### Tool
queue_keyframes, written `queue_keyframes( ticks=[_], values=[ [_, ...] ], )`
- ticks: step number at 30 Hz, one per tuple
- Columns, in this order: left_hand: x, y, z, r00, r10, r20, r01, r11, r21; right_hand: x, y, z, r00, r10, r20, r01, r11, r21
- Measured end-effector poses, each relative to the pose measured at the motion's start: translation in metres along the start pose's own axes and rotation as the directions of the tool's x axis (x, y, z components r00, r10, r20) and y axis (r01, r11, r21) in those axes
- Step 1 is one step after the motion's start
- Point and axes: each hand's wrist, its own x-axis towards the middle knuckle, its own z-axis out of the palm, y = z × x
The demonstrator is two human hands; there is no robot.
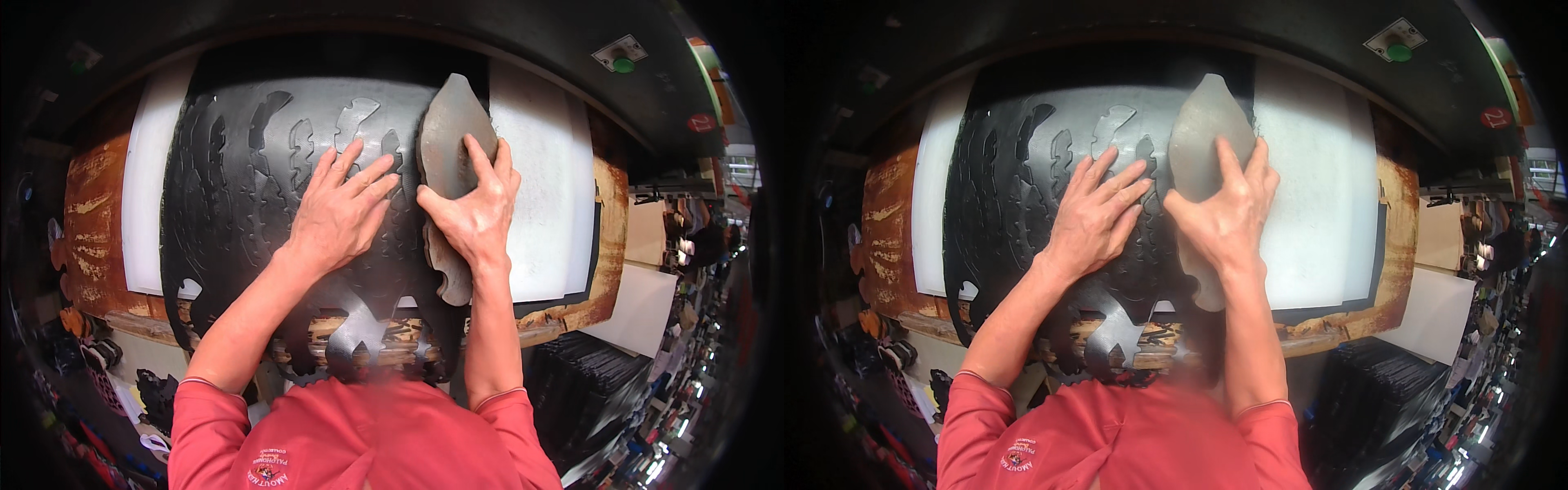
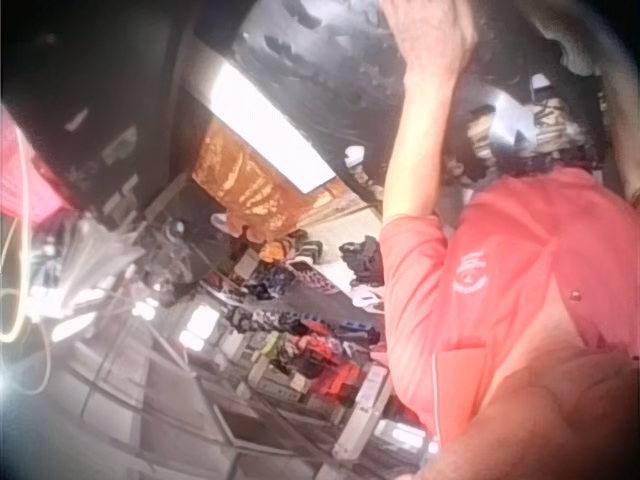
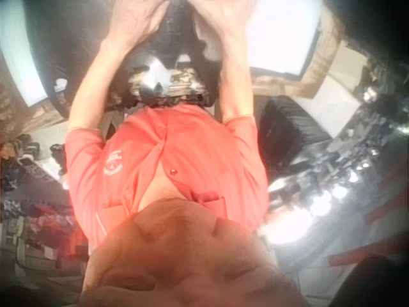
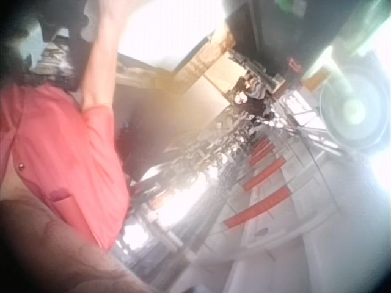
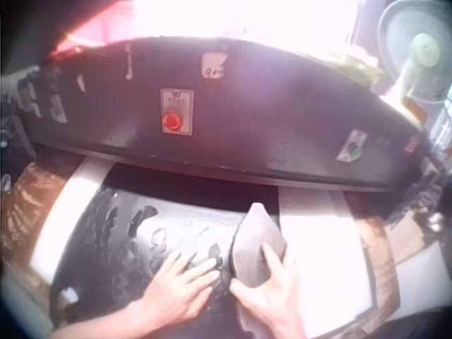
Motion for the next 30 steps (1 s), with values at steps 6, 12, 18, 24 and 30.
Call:
queue_keyframes(
  ticks=[6, 12, 18, 24, 30],
  values=[
    [-0.001, -0.004, -0.001, 1.0, -0.007, -0.007, 0.007, 0.999, -0.036, 0.004, 0.004, 0.022, 0.99, -0.135, -0.032, 0.135, 0.991, -0.019],
    [-0.001, -0.004, 0.0, 1.0, -0.012, -0.022, 0.011, 0.998, -0.057, -0.034, 0.012, 0.001, 0.99, -0.133, -0.045, 0.134, 0.991, 0.022],
    [0.001, -0.005, 0.003, 0.999, 0.007, -0.037, -0.009, 0.999, -0.052, -0.106, 0.018, 0.005, 0.951, -0.255, -0.173, 0.267, 0.962, 0.053],
    [0.002, -0.003, 0.001, 1.0, 0.002, 0.002, -0.002, 1.0, -0.01, -0.107, 0.027, 0.016, 0.921, -0.278, -0.273, 0.312, 0.946, 0.09],
    [0.008, 0.002, 0.0, 0.999, 0.026, 0.028, -0.027, 0.999, 0.025, -0.108, 0.03, 0.008, 0.952, -0.216, -0.218, 0.255, 0.951, 0.173]
  ],
)
